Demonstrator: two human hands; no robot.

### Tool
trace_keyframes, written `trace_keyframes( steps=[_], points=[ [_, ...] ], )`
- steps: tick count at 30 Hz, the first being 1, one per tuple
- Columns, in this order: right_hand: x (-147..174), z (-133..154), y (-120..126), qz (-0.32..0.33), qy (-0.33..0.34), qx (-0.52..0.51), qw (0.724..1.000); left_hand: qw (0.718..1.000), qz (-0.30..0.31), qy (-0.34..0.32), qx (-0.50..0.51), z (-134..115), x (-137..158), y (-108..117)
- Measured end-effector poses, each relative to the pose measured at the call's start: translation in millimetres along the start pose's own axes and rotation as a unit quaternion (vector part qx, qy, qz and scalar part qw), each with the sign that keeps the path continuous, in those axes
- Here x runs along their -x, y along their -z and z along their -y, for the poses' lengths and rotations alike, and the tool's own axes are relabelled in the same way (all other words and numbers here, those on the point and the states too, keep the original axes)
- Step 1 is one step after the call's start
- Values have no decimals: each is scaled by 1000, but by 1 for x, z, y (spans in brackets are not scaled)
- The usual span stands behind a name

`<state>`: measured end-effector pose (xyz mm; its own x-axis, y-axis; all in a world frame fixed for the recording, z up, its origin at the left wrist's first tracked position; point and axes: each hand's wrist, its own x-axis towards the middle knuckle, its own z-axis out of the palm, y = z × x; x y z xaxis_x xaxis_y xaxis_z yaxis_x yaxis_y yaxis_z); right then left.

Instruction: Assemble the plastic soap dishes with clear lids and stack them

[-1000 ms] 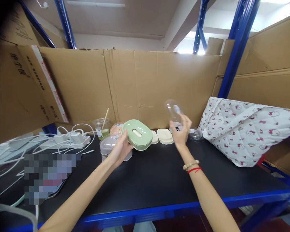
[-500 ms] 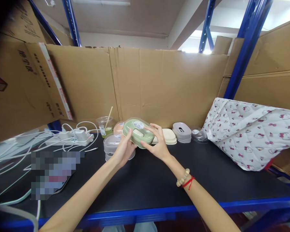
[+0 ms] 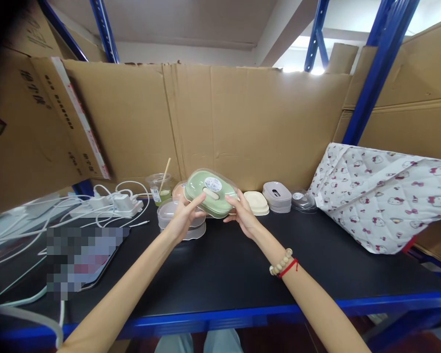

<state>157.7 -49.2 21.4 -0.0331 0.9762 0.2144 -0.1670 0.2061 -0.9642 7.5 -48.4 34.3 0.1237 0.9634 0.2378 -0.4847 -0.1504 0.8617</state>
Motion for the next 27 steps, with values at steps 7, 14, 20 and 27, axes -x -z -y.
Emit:
trace_keyframes(
  steps=[7, 14, 20, 27],
  points=[
    [-1, 3, 7, 3, 28, 43, 999, 999, -29, 5, -26, -2, -6, 4],
    [-2, 2, 6, 9, 31, 19, 999, 999, -18, -26, -36, -2, -5, 4],
    [-1, 7, 7, 2, 13, 20, 1000, 998, -24, 28, -41, -7, -4, 5],
    [-2, 7, 5, -17, 10, -10, 1000, 998, -1, 15, -63, -5, -5, 6]
  ],
)
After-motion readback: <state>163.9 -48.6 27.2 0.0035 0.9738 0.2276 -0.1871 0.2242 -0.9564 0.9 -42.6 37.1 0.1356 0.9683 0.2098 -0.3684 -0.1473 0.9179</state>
